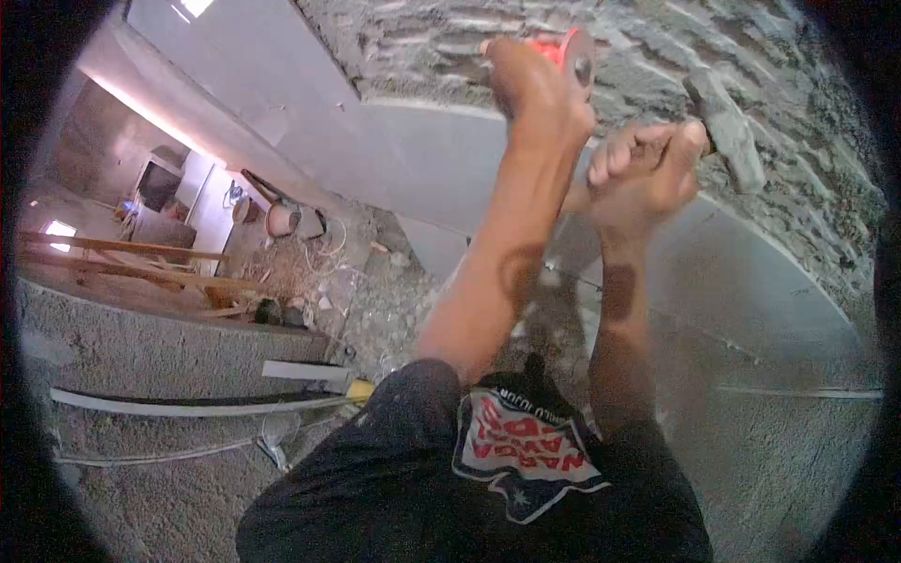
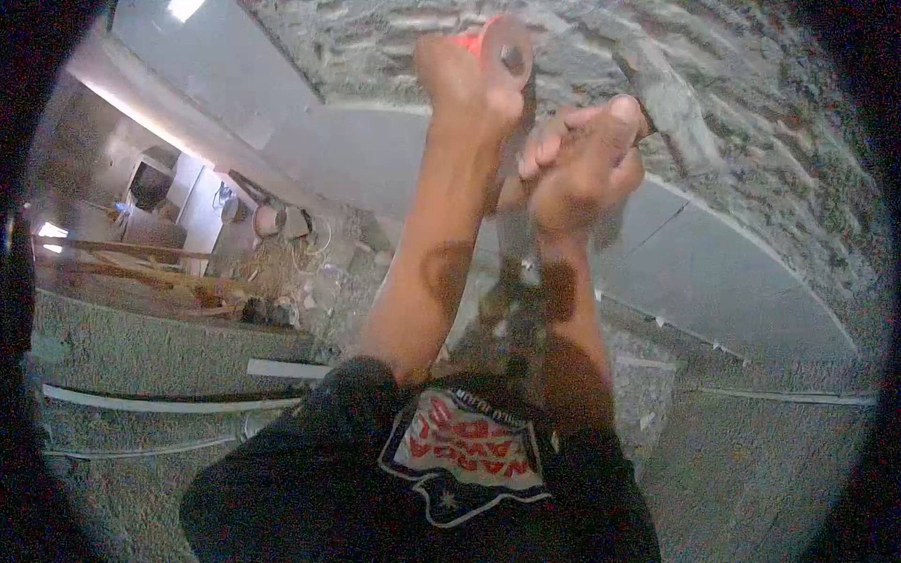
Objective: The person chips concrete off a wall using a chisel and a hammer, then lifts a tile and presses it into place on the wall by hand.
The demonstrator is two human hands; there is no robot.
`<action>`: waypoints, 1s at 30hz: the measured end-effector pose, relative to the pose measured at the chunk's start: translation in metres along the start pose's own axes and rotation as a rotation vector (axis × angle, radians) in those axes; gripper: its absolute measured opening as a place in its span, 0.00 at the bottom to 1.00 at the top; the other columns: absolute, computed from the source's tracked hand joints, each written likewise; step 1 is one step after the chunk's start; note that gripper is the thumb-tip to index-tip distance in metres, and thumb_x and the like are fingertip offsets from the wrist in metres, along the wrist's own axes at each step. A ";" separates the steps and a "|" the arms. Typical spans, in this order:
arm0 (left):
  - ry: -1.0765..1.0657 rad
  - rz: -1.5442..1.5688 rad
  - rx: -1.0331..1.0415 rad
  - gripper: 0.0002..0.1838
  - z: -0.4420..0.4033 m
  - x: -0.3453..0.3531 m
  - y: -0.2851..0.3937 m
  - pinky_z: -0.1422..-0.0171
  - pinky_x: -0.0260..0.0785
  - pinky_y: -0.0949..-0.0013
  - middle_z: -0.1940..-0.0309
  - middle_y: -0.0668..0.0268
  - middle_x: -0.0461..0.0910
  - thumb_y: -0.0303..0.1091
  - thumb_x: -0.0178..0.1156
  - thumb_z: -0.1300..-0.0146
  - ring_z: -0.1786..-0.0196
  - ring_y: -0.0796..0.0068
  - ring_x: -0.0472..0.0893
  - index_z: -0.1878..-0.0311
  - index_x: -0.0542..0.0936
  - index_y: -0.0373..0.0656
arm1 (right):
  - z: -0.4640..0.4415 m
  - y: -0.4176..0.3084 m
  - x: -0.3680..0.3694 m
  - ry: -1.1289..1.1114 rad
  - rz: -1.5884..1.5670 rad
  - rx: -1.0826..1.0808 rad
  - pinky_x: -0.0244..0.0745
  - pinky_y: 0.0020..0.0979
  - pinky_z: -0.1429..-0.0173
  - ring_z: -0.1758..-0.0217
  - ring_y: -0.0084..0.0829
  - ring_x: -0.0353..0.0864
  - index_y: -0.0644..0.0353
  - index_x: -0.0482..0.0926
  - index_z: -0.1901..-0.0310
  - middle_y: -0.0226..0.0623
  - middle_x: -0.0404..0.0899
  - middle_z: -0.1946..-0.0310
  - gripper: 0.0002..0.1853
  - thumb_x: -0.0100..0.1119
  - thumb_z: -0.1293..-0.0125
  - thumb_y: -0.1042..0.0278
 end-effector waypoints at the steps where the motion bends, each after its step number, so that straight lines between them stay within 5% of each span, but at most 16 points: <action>1: 0.019 0.042 0.033 0.23 -0.002 -0.015 0.001 0.45 0.77 0.57 0.63 0.65 0.71 0.55 0.35 0.20 0.61 0.67 0.74 0.60 0.68 0.46 | 0.007 0.013 0.003 -0.103 0.210 0.145 0.61 0.27 0.83 0.88 0.23 0.65 0.58 0.71 0.70 0.30 0.67 0.86 0.26 0.47 0.19 0.44; 3: -0.019 0.146 0.106 0.24 -0.019 -0.005 0.001 0.40 0.77 0.55 0.61 0.64 0.72 0.55 0.34 0.19 0.60 0.67 0.75 0.59 0.68 0.45 | -0.001 0.026 0.006 -0.336 0.610 0.369 0.61 0.27 0.83 0.88 0.25 0.63 0.58 0.69 0.70 0.32 0.65 0.86 0.27 0.43 0.17 0.44; 4: -0.119 0.158 0.059 0.25 -0.017 0.002 -0.002 0.37 0.77 0.56 0.58 0.62 0.73 0.54 0.33 0.19 0.59 0.65 0.76 0.58 0.69 0.43 | -0.001 0.015 0.008 -0.356 0.578 0.317 0.60 0.27 0.84 0.89 0.26 0.63 0.58 0.69 0.72 0.31 0.65 0.86 0.28 0.43 0.17 0.44; 7: 0.007 0.179 0.062 0.25 -0.004 0.004 0.002 0.37 0.77 0.58 0.59 0.62 0.73 0.54 0.32 0.18 0.59 0.65 0.76 0.59 0.68 0.43 | 0.003 0.008 0.003 -0.173 0.046 0.144 0.60 0.27 0.84 0.89 0.23 0.64 0.58 0.71 0.72 0.28 0.66 0.86 0.28 0.47 0.19 0.43; 8: -0.009 0.161 0.060 0.25 -0.002 -0.004 0.002 0.38 0.77 0.58 0.60 0.63 0.73 0.55 0.32 0.18 0.59 0.65 0.76 0.59 0.68 0.43 | 0.009 0.013 -0.006 0.047 0.125 0.042 0.59 0.26 0.85 0.90 0.23 0.63 0.58 0.71 0.72 0.29 0.66 0.86 0.28 0.48 0.19 0.42; 11: -0.122 0.127 0.037 0.25 -0.015 -0.010 -0.007 0.41 0.78 0.58 0.63 0.64 0.72 0.56 0.32 0.18 0.60 0.65 0.75 0.60 0.67 0.43 | 0.005 0.024 0.007 -0.345 0.648 0.330 0.61 0.27 0.85 0.89 0.26 0.65 0.58 0.69 0.72 0.32 0.66 0.86 0.28 0.46 0.18 0.43; 15: -0.203 0.072 0.085 0.22 -0.044 -0.014 0.005 0.44 0.78 0.56 0.64 0.64 0.73 0.51 0.34 0.20 0.60 0.63 0.77 0.61 0.68 0.44 | 0.016 0.011 0.000 -0.012 0.097 0.125 0.63 0.28 0.83 0.87 0.22 0.67 0.57 0.72 0.68 0.29 0.67 0.85 0.25 0.47 0.18 0.45; 16: -0.179 0.033 0.096 0.21 -0.042 -0.032 0.007 0.45 0.78 0.55 0.64 0.63 0.74 0.49 0.35 0.21 0.60 0.62 0.77 0.61 0.69 0.44 | 0.022 0.009 0.010 -0.109 0.261 -0.073 0.62 0.27 0.83 0.87 0.20 0.66 0.57 0.72 0.67 0.28 0.68 0.84 0.23 0.47 0.18 0.47; 20: -0.199 -0.080 0.136 0.14 -0.045 -0.027 0.000 0.47 0.78 0.51 0.63 0.61 0.76 0.40 0.39 0.25 0.58 0.59 0.81 0.61 0.72 0.44 | 0.036 0.022 -0.024 -0.425 0.761 0.420 0.62 0.27 0.83 0.87 0.22 0.67 0.57 0.72 0.66 0.28 0.69 0.84 0.24 0.49 0.19 0.45; 25: -0.097 -0.214 0.034 0.24 0.073 -0.051 -0.030 0.50 0.80 0.56 0.66 0.63 0.75 0.55 0.38 0.16 0.61 0.66 0.80 0.59 0.71 0.46 | 0.087 0.002 -0.101 -0.074 0.466 0.438 0.59 0.27 0.83 0.88 0.24 0.64 0.57 0.72 0.66 0.30 0.68 0.85 0.24 0.50 0.20 0.43; 30: -0.178 -0.332 -0.162 0.23 0.077 -0.063 -0.079 0.53 0.81 0.58 0.67 0.62 0.76 0.55 0.43 0.17 0.64 0.68 0.80 0.59 0.70 0.45 | 0.100 -0.016 -0.139 0.052 0.418 0.362 0.58 0.28 0.84 0.88 0.25 0.64 0.57 0.72 0.65 0.32 0.68 0.84 0.26 0.44 0.18 0.42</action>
Point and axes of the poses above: each hand's wrist, its own z-axis away from the middle knuckle, its own x-axis out of the palm, y = z × x, the point moved 10 cm from there along -z, towards the middle knuckle
